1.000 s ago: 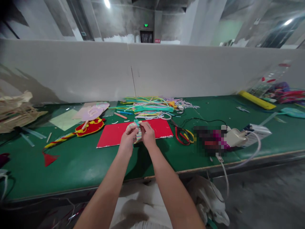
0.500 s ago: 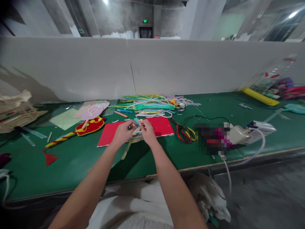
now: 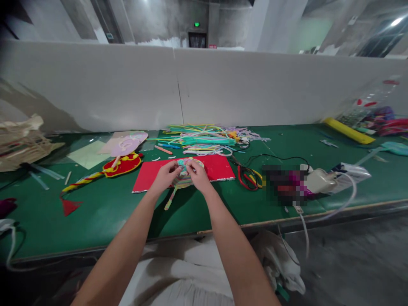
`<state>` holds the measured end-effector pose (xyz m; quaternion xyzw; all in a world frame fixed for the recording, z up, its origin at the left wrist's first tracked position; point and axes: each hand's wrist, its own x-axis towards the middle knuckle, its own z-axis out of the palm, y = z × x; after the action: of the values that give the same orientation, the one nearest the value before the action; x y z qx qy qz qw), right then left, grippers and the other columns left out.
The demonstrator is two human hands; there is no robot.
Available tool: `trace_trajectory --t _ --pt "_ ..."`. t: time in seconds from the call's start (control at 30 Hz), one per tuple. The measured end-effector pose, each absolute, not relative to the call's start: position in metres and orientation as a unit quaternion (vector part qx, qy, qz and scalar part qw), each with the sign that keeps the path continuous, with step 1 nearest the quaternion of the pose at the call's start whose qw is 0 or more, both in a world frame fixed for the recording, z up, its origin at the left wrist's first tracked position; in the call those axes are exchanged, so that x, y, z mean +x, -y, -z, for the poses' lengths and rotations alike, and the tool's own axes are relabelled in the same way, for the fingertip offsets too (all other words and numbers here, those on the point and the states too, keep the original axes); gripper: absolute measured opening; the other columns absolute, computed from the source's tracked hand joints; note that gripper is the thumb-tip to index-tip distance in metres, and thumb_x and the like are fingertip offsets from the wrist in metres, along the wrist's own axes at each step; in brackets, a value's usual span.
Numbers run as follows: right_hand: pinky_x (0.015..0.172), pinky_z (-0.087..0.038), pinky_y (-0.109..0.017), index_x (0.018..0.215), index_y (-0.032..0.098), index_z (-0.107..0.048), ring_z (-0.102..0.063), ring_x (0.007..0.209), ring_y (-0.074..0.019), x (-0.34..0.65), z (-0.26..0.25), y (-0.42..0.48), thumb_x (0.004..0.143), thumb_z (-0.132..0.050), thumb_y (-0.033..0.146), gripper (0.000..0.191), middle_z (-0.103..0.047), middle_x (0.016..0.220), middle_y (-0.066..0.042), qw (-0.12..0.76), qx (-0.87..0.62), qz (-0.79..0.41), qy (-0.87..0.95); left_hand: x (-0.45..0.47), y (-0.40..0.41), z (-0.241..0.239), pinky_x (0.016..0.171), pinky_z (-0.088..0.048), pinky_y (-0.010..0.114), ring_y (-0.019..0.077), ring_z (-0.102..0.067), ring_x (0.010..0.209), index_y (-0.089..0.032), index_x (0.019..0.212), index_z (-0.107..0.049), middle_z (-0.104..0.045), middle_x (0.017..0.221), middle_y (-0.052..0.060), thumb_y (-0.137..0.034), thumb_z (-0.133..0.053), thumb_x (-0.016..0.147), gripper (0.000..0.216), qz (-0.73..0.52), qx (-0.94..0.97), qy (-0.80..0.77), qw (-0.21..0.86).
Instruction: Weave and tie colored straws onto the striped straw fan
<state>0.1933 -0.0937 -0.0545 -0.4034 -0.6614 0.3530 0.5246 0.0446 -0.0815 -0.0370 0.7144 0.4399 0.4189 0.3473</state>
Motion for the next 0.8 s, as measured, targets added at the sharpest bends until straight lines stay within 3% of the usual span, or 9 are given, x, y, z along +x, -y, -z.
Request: trace_trajectory --t 0.2,0.5,0.8 --pt "0.059 -0.036 -0.025 0.07 0.02 -0.047 -0.045 0.065 -0.0131 0.194 0.056 0.095 0.082 -0.042 0.04 0.023 -0.046 0.067 0.001 0.507 -0.4 -0.346 0.68 0.044 0.08 0.039 0.049 -0.029 0.018 0.0066 -0.037 0.051 -0.016 0.062 -0.041 -0.039 0.054 -0.005 -0.034 -0.052 0.073 0.024 -0.418 0.713 -0.429 0.364" --pt "0.055 -0.038 -0.025 0.071 0.021 -0.046 -0.047 0.061 -0.0125 0.191 0.052 0.096 0.082 -0.038 0.049 0.031 -0.048 0.066 0.0 0.522 -0.396 -0.409 0.635 0.051 0.085 0.036 0.049 -0.03 0.018 0.0061 -0.036 0.049 -0.016 0.062 -0.046 -0.039 0.052 -0.006 -0.032 -0.053 0.073 0.021 -0.476 0.679 -0.459 0.32" --pt "0.054 -0.039 -0.024 0.071 0.021 -0.046 -0.049 0.061 -0.0119 0.19 0.053 0.096 0.079 -0.046 0.047 0.027 -0.049 0.067 0.001 0.532 -0.393 -0.423 0.619 0.055 0.082 0.044 0.057 -0.037 0.019 0.0087 -0.048 0.059 -0.015 0.078 -0.055 -0.052 0.063 -0.003 -0.033 -0.048 0.078 0.02 -0.495 0.664 -0.451 0.332"
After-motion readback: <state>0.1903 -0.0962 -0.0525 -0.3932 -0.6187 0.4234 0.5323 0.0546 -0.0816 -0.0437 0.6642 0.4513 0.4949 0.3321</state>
